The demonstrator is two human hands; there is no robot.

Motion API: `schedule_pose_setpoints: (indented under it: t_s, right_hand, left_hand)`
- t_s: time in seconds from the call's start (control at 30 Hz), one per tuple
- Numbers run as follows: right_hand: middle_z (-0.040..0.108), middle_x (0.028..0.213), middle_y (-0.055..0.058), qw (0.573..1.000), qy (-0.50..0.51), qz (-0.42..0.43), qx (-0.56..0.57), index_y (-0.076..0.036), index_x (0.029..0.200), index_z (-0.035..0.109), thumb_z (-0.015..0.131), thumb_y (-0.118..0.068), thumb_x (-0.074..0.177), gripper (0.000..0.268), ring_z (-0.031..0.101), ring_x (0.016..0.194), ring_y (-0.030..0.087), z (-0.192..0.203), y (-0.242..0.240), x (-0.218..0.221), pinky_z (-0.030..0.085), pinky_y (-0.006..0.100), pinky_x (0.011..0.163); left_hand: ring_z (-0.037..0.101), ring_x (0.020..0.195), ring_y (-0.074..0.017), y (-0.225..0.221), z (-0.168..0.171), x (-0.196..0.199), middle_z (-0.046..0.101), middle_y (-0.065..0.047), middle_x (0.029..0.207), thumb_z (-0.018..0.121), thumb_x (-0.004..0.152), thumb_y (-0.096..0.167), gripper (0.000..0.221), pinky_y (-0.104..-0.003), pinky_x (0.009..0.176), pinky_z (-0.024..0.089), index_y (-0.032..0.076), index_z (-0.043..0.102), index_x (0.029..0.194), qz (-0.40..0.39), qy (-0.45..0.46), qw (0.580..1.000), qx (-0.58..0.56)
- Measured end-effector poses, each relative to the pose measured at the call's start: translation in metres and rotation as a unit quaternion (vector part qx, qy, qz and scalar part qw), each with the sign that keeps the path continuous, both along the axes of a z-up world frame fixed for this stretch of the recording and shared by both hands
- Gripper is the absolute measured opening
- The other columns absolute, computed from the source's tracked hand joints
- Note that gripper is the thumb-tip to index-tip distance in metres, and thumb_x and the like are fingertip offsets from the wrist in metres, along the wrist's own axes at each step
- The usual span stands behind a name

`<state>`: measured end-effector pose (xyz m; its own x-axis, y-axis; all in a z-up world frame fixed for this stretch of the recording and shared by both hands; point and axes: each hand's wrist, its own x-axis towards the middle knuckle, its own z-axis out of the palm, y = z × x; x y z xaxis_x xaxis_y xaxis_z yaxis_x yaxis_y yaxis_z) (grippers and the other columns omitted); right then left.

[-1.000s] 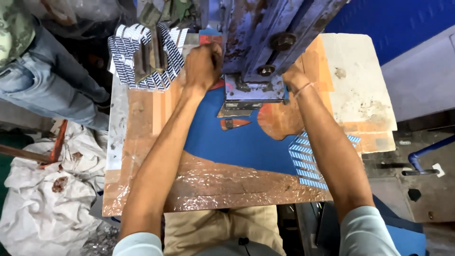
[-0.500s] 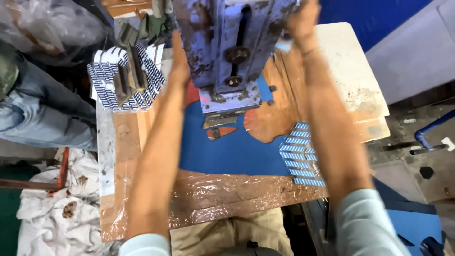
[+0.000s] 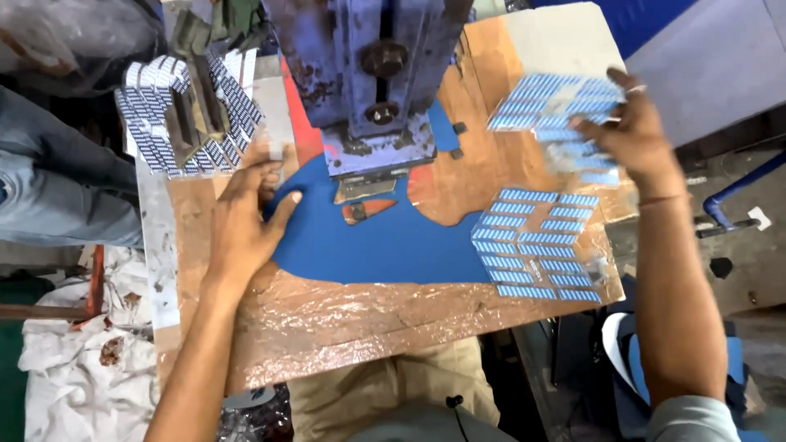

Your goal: Manually apply decorative strips and decals to shoe upper components at a workbench.

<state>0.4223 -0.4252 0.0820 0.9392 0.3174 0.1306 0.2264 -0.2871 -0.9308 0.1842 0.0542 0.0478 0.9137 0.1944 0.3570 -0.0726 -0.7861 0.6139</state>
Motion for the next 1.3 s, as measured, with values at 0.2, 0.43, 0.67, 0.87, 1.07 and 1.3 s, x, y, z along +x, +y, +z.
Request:
schedule_pose_setpoints:
  t_s: [0.2, 0.43, 0.67, 0.87, 1.07, 1.3]
  right_hand:
    - [0.064, 0.117, 0.026, 0.762, -0.496, -0.134, -0.393, 0.006, 0.124, 0.061, 0.089, -0.023, 0.075, 0.064, 0.065, 0.099, 0.043, 0.015, 0.071, -0.062, 0.055, 0.046, 0.079]
    - [0.072, 0.095, 0.021, 0.912, -0.289, 0.129, -0.261, 0.001, 0.097, 0.072, 0.069, -0.009, 0.088, 0.015, 0.068, 0.087, 0.041, -0.043, 0.175, -0.04, 0.053, 0.048, 0.077]
    - [0.065, 0.117, 0.028, 0.905, -0.297, 0.123, -0.279, 0.0, 0.126, 0.062, 0.072, -0.023, 0.088, 0.045, 0.059, 0.108, 0.048, -0.067, 0.186, -0.025, 0.047, 0.053, 0.092]
    - [0.063, 0.116, 0.031, 0.882, -0.24, 0.196, -0.356, -0.002, 0.129, 0.061, 0.077, -0.036, 0.086, 0.058, 0.056, 0.107, 0.051, -0.062, 0.182, -0.017, 0.042, 0.056, 0.092]
    - [0.07, 0.09, 0.013, 0.831, -0.127, 0.314, -0.442, -0.01, 0.094, 0.064, 0.059, -0.039, 0.1, 0.031, 0.068, 0.088, 0.032, -0.037, 0.168, -0.063, 0.053, 0.045, 0.09]
    - [0.066, 0.093, 0.009, 0.876, -0.105, 0.428, -0.197, -0.008, 0.098, 0.062, 0.071, -0.012, 0.083, 0.018, 0.066, 0.08, 0.023, -0.008, 0.155, -0.177, 0.055, 0.039, 0.07]
  left_hand:
    - [0.067, 0.082, -0.0249, -0.015, -0.008, -0.006, 0.071, -0.014, 0.106, 0.079, 0.088, 0.015, 0.044, -0.038, 0.078, 0.055, 0.001, 0.066, 0.128, 0.007, 0.011, 0.999, -0.042]
    - [0.063, 0.086, -0.0236, -0.016, -0.033, -0.008, 0.071, -0.009, 0.103, 0.078, 0.091, 0.008, 0.032, -0.038, 0.081, 0.053, 0.005, 0.07, 0.121, 0.027, -0.072, 0.997, -0.017]
    - [0.062, 0.086, -0.0242, -0.019, -0.026, -0.007, 0.069, -0.01, 0.1, 0.08, 0.088, 0.009, 0.035, -0.037, 0.08, 0.053, 0.004, 0.069, 0.122, 0.026, -0.081, 0.996, -0.041]
    - [0.063, 0.088, -0.024, -0.018, -0.025, -0.007, 0.07, -0.01, 0.101, 0.081, 0.088, 0.009, 0.035, -0.036, 0.079, 0.053, 0.004, 0.069, 0.121, 0.021, -0.092, 0.995, -0.044]
    - [0.064, 0.092, -0.0253, -0.015, -0.031, -0.007, 0.07, -0.01, 0.101, 0.081, 0.09, 0.01, 0.033, -0.036, 0.079, 0.054, 0.003, 0.068, 0.12, 0.012, -0.103, 0.993, -0.05]
    - [0.064, 0.089, -0.0259, -0.018, -0.024, -0.009, 0.07, -0.011, 0.097, 0.083, 0.089, 0.014, 0.034, -0.037, 0.075, 0.054, 0.002, 0.069, 0.118, 0.02, -0.062, 0.995, -0.07]
